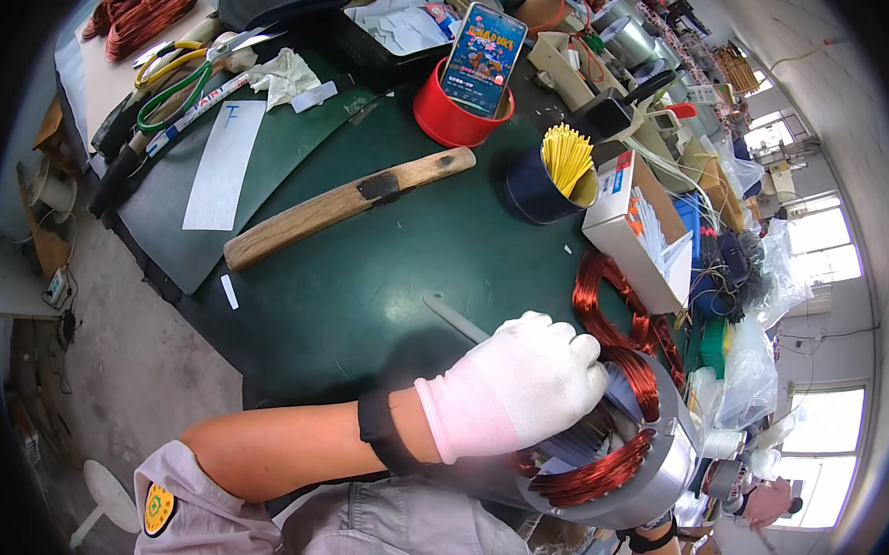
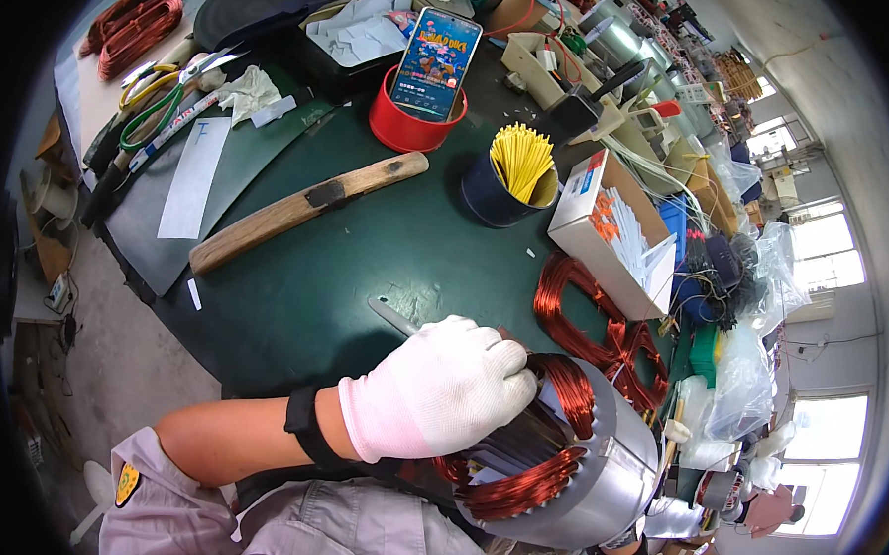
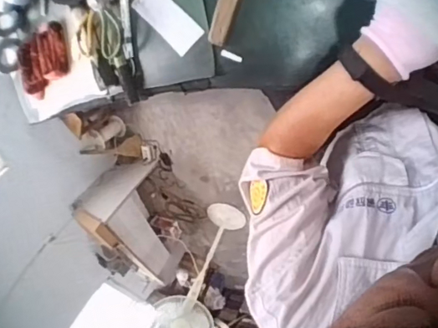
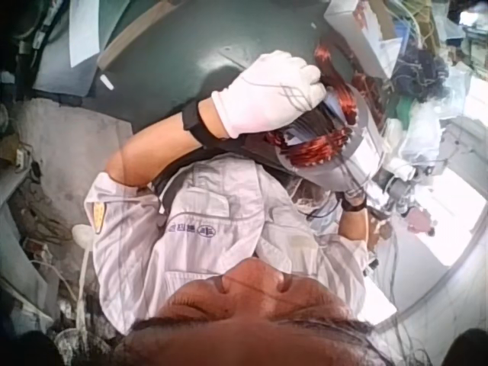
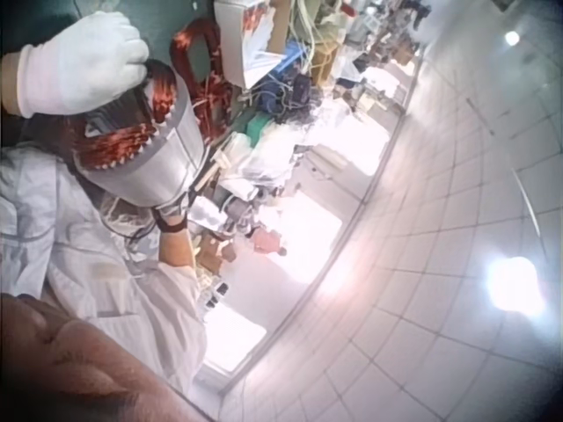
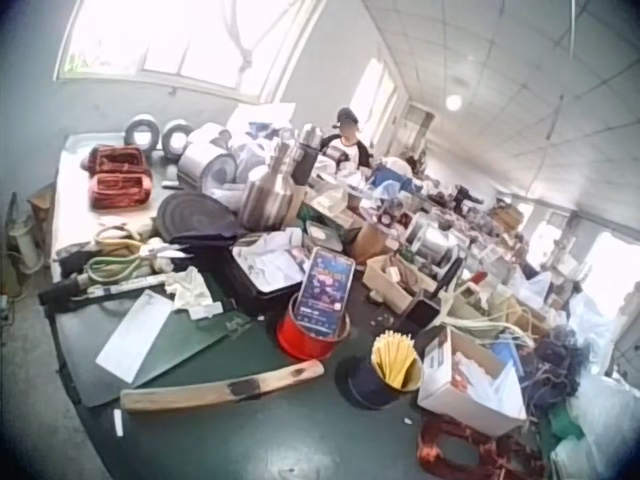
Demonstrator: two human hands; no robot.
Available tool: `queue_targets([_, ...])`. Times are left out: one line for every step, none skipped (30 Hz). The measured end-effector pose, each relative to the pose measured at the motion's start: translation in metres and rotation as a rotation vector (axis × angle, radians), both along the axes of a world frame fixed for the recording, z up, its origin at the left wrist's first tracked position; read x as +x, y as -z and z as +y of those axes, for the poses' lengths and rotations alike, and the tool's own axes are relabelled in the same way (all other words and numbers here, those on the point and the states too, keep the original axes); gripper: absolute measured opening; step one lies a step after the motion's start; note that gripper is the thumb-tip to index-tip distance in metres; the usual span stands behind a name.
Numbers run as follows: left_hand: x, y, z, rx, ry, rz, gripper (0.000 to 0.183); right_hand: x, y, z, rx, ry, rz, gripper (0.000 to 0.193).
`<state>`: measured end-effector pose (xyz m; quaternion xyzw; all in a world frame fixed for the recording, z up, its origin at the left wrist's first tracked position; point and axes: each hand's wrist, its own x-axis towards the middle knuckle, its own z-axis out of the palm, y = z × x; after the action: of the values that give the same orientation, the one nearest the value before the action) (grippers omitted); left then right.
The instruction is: Fitting copper wire coils into a metal motor housing using a mallet and manual threading.
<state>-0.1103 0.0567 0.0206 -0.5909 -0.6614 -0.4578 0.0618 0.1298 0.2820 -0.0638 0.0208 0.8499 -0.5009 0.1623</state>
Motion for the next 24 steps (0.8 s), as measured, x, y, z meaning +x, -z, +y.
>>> queue_targets([-0.001,0.001,0.0,-0.021,0.007,-0.005,0.007,-0.002,0.001,-0.002,0.001,-0.006,0.006,0.057])
queue_targets([-0.001,0.002,0.0,-0.018,0.007,-0.004,0.007,-0.004,0.001,-0.004,0.004,-0.011,0.012,0.057])
queue_targets([-0.002,0.004,0.001,-0.041,0.01,-0.029,0.007,-0.006,0.002,-0.006,0.007,-0.016,0.019,0.057])
queue_targets([-0.002,0.006,0.0,-0.064,0.014,-0.053,0.009,-0.008,0.002,-0.008,0.01,-0.021,0.026,0.057])
queue_targets([-0.003,0.006,0.0,-0.062,0.015,-0.052,0.009,-0.01,0.002,-0.01,0.011,-0.026,0.033,0.057])
queue_targets([-0.005,0.006,0.0,-0.064,0.03,-0.08,0.011,-0.011,0.001,-0.013,0.013,-0.029,0.041,0.057])
queue_targets([-0.005,0.006,0.0,-0.067,0.049,-0.107,0.013,-0.011,0.0,-0.015,0.014,-0.029,0.051,0.058])
queue_targets([-0.006,0.006,0.001,-0.065,0.055,-0.099,0.013,-0.012,-0.001,-0.017,0.017,-0.028,0.064,0.058])
queue_targets([-0.007,0.007,0.002,-0.072,0.102,-0.16,0.013,-0.012,-0.002,-0.019,0.02,-0.023,0.079,0.058])
queue_targets([-0.007,0.007,0.004,-0.079,0.155,-0.219,0.013,-0.009,-0.004,-0.02,0.024,-0.012,0.095,0.058])
queue_targets([-0.01,0.008,0.005,-0.043,0.194,-0.257,0.012,-0.004,-0.007,-0.022,0.035,0.015,0.113,0.058])
queue_targets([-0.012,0.007,0.004,-0.05,0.192,-0.247,0.012,0.005,-0.011,-0.024,0.051,0.056,0.136,0.058])
queue_targets([-0.014,0.008,0.002,-0.056,0.195,-0.237,0.013,0.016,-0.016,-0.025,0.069,0.103,0.159,0.058])
queue_targets([-0.018,0.009,-0.001,-0.042,0.185,-0.223,0.012,0.03,-0.022,-0.026,0.099,0.163,0.177,0.058])
queue_targets([-0.021,0.009,-0.001,-0.023,0.186,-0.209,0.012,0.048,-0.028,-0.024,0.137,0.232,0.195,0.058])
queue_targets([-0.012,-0.002,0.011,-0.104,0.178,-0.143,0.014,0.078,-0.039,-0.019,0.181,0.33,0.228,0.058])
queue_targets([-0.01,-0.018,0.004,-0.155,0.135,-0.073,0.015,0.088,-0.06,-0.025,0.244,0.394,0.266,0.058])
queue_targets([-0.011,-0.019,-0.003,-0.187,0.09,-0.039,0.016,0.046,-0.099,-0.055,0.229,0.514,0.58,0.053])
queue_targets([-0.01,-0.015,-0.003,-0.2,0.063,-0.017,0.017,0.034,-0.111,-0.053,0.337,0.485,0.497,0.046])
queue_targets([-0.01,-0.007,-0.002,-0.192,0.035,-0.041,0.015,0.034,-0.111,-0.055,0.358,0.544,0.454,0.043])
queue_targets([-0.004,-0.004,0.005,-0.184,0.007,-0.068,0.014,0.039,-0.111,-0.054,0.374,0.601,0.407,0.041])
queue_targets([0.002,-0.008,0.013,-0.163,0.009,-0.12,0.011,0.048,-0.115,-0.052,0.498,0.595,0.432,0.04])
queue_targets([0.009,-0.011,0.019,-0.143,0.008,-0.179,0.009,0.059,-0.12,-0.051,0.625,0.583,0.447,0.04])
queue_targets([-0.007,0.03,0.01,-0.146,-0.039,-0.359,0.005,0.067,-0.127,-0.051,0.638,0.618,0.486,0.037])
